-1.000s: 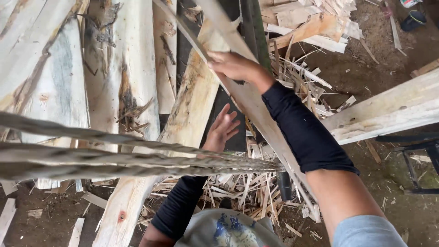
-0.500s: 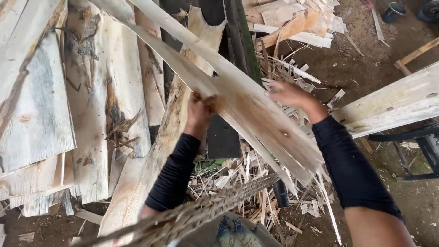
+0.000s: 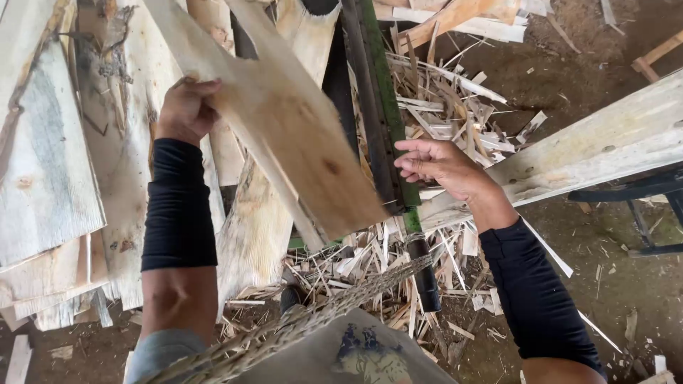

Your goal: Stripping bark from wooden planks using a large blade.

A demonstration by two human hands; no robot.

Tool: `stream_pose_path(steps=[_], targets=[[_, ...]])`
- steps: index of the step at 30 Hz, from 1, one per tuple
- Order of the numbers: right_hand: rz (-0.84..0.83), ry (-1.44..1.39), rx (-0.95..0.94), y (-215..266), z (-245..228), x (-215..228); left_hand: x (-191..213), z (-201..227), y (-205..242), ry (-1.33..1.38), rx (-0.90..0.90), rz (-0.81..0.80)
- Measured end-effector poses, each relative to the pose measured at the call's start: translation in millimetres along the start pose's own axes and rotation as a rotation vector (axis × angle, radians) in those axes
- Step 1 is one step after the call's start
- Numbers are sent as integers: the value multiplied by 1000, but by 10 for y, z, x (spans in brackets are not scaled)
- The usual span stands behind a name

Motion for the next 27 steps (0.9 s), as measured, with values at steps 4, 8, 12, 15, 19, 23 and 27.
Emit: stream_pose_path(steps=[4,8,12,15,19,23,27], targets=[[40,46,48,128,-41,-39,1784,-1188,-94,-185,-50,149],[355,-149,141,471,313,248,2291,-1687,823,-515,-11,550],[755,-578,155,1008,1574,721,2065,-1910,1344,-413,118,539],[883,-141,-590,1298,3033,495,1664,-1800,1549,-485,304,569],[292,-810,-437,456,4474,-872,2021,-1835,1596,-525,290,617],[118,-450,-436,-181,4149,-2031,1694,-674,1991,-662,-249,562],[60,-520,-439,-694,3548,-2902,1069,144,2582,-1147,-129,727]])
Point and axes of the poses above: each hand's wrist, its own y-axis away from the middle knuckle, its own x-axis out of the back of the hand, z = x × y, the point moved 9 cm from there along -y, towards the middle knuckle, and after that the axes turned 8 degrees about -y, right-handed, at the moved point
